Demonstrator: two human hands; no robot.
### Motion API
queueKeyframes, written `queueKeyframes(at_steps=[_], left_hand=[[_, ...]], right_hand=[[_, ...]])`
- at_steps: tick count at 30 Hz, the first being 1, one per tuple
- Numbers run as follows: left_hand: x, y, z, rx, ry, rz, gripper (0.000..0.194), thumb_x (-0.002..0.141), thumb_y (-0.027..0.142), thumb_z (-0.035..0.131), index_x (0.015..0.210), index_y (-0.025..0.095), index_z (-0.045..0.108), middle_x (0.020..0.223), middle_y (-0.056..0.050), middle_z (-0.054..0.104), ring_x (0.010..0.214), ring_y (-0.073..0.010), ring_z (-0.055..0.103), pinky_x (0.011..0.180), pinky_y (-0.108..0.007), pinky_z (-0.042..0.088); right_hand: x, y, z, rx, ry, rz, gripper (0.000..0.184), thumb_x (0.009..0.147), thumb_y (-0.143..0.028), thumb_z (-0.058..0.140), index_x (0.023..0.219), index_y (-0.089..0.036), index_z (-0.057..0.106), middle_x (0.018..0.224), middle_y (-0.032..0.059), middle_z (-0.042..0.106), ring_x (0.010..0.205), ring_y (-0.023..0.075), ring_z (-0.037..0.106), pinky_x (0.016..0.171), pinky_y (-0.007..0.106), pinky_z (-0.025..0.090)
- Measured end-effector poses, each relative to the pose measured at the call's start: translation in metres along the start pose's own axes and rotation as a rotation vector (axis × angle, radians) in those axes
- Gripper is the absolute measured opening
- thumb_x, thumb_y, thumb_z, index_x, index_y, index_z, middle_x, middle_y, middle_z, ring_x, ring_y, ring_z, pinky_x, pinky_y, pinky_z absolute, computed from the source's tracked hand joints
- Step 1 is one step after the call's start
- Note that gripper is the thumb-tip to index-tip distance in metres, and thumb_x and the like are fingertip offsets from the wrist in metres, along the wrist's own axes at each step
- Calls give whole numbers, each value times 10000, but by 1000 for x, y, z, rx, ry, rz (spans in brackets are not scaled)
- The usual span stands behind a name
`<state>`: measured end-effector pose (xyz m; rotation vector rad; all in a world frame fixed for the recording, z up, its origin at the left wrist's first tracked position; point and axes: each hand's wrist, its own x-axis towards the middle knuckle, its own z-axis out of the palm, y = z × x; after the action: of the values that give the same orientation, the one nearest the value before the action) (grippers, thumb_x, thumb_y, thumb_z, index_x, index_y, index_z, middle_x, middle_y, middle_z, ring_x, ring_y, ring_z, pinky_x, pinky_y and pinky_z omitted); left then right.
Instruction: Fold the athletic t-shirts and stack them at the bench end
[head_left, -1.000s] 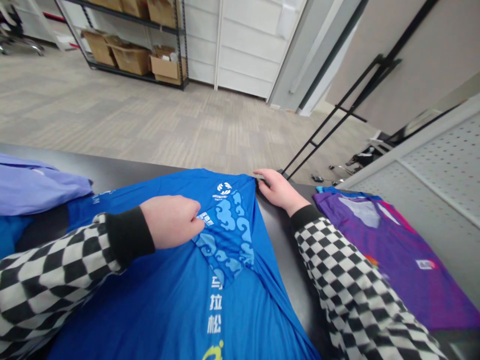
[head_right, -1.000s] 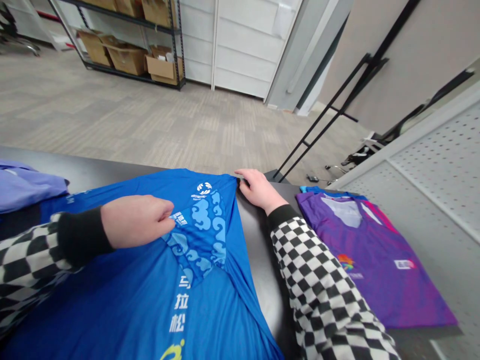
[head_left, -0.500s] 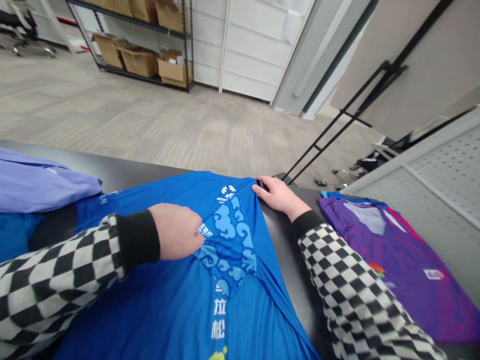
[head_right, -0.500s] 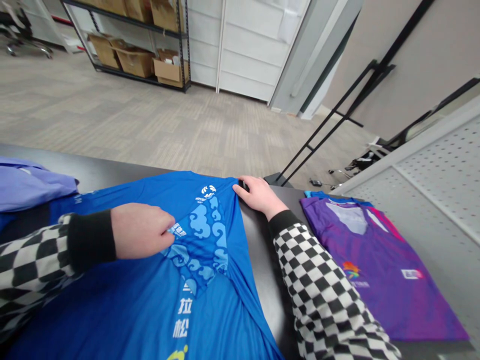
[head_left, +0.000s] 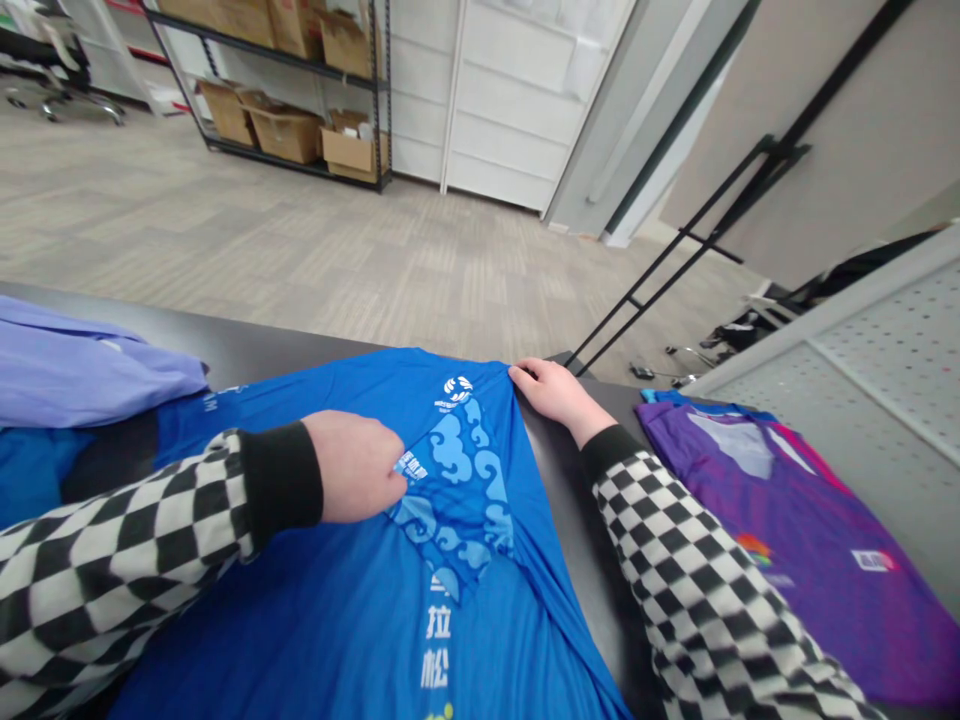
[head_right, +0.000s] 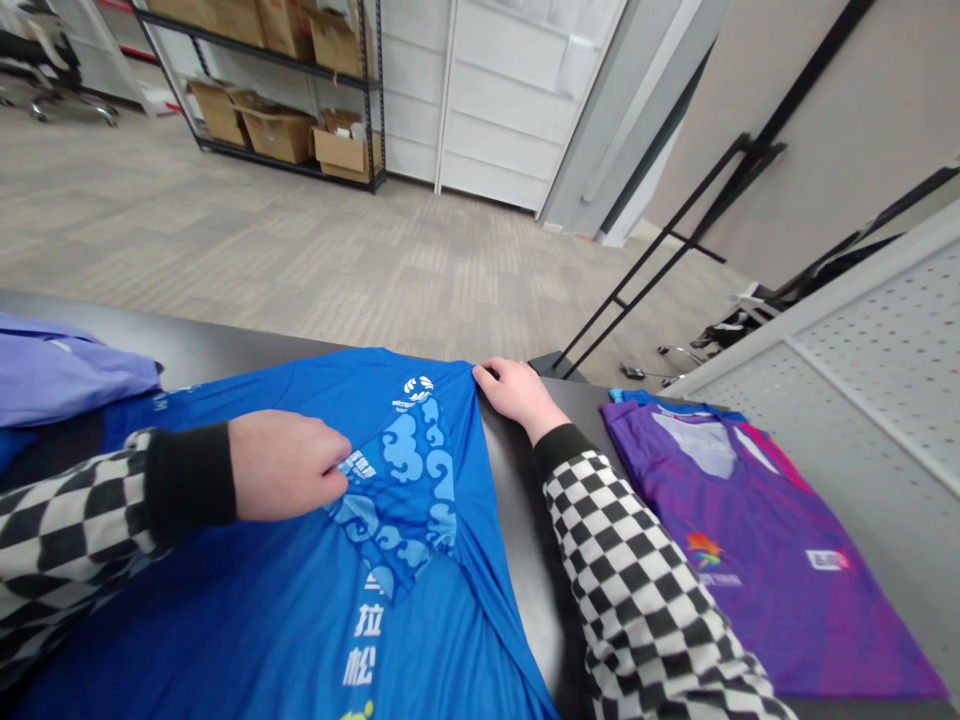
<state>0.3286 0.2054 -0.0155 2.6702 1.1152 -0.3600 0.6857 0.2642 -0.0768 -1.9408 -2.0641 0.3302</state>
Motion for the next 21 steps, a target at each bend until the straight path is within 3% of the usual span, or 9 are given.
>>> queueKeyframes(at_steps=[4,8,11,13,15,17,21], left_hand=[[0,4,-7,29,3,-36,366,999,394,519,819,197,770,905,-181,814,840,-361,795,768,-438,568],[3,15,-14,35,159,-105,393,1072,365,425,952,194,759,890,-156,792,817,-347,778,767,-448,564],[8,24,-6,-42,312,71,381,1100,366,446,1217,180,757,1165,-172,812,1086,-344,774,960,-467,579],[13,26,7,-81,339,269,478,1107,430,518,1488,190,679,1541,-185,698,1424,-361,655,1205,-505,484],[16,24,23,-79,297,377,639,1110,512,554,1684,235,526,1785,-150,469,1644,-381,447,1351,-573,315],[18,20,34,-63,245,385,729,1107,592,552,1753,274,433,1854,-124,330,1713,-393,322,1388,-634,202],[20,11,39,-76,240,353,803,1091,677,542,1775,284,394,1860,-151,288,1724,-403,291,1397,-669,121]], right_hand=[[3,-5,1,-5,-25,100,547,1153,-626,446,1022,-266,837,1130,107,857,1090,330,795,958,406,581],[4,-6,4,-62,-9,96,557,1151,-633,445,1002,-259,829,1085,110,857,1065,320,795,911,378,571],[4,-6,5,-71,-2,87,565,1156,-623,431,984,-258,826,1068,114,859,1041,315,797,895,374,572],[4,-6,6,-78,9,84,576,1155,-635,426,983,-258,826,1076,119,859,1042,319,798,901,380,573],[3,-7,6,-89,19,82,591,1155,-647,416,981,-258,825,1083,126,858,1045,323,798,908,387,571],[3,-6,7,-101,30,75,610,1154,-660,404,968,-257,823,1066,129,857,1027,321,798,907,390,570],[4,-5,8,-109,59,43,660,1148,-702,380,934,-258,819,1012,125,854,977,303,796,888,376,575]])
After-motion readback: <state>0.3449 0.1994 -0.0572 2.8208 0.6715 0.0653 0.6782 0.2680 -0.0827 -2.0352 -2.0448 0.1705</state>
